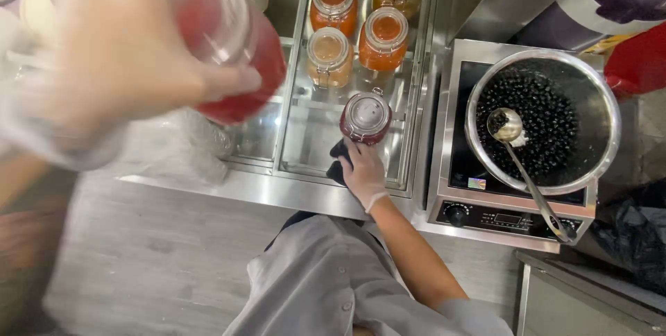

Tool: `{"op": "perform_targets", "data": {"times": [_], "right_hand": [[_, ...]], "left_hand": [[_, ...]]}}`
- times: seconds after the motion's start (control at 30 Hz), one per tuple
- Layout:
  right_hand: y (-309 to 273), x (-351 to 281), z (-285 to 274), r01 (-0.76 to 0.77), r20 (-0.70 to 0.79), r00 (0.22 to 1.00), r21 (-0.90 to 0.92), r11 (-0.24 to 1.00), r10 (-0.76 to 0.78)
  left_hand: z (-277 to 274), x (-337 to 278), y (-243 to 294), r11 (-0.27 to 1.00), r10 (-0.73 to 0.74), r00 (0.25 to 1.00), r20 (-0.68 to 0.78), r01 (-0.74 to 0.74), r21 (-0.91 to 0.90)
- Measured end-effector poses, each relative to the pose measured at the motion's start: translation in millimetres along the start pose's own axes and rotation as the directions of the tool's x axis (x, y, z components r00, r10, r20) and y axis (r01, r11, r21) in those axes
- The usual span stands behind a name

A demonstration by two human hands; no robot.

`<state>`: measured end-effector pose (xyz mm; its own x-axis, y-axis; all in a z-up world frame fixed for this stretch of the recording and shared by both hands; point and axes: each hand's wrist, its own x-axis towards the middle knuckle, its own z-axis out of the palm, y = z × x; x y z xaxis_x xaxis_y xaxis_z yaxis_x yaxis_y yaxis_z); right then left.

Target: Wiping down ingredient jars with a cloth while wearing gloves.

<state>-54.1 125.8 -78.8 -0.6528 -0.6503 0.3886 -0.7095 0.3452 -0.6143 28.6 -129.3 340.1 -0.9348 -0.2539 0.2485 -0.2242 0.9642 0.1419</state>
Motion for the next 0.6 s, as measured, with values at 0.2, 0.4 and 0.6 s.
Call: {"op": "perform_targets", "data": {"times": [0.2, 0.4, 0.6], "right_hand": [[13, 14, 10, -0.1, 0.052, 0.993, -0.069, 0.993, 0.104], [37, 18, 0, -0.213, 0.032, 0.976, -0.095, 0.972, 0.217], [29, 10, -31, -0.44, 0.122, 0.898, 0.219, 0.871, 0.423]], "left_hand": [[147, -66, 30, 0.956, -0.251, 0.955, 0.156, 0.27, -0.116], [245, -95, 41, 0.877, -0.384, 0.914, 0.129, 0.405, -0.259], [295, -102, 40, 0.858, -0.409, 0.911, 0.049, 0.403, -0.317]]}}
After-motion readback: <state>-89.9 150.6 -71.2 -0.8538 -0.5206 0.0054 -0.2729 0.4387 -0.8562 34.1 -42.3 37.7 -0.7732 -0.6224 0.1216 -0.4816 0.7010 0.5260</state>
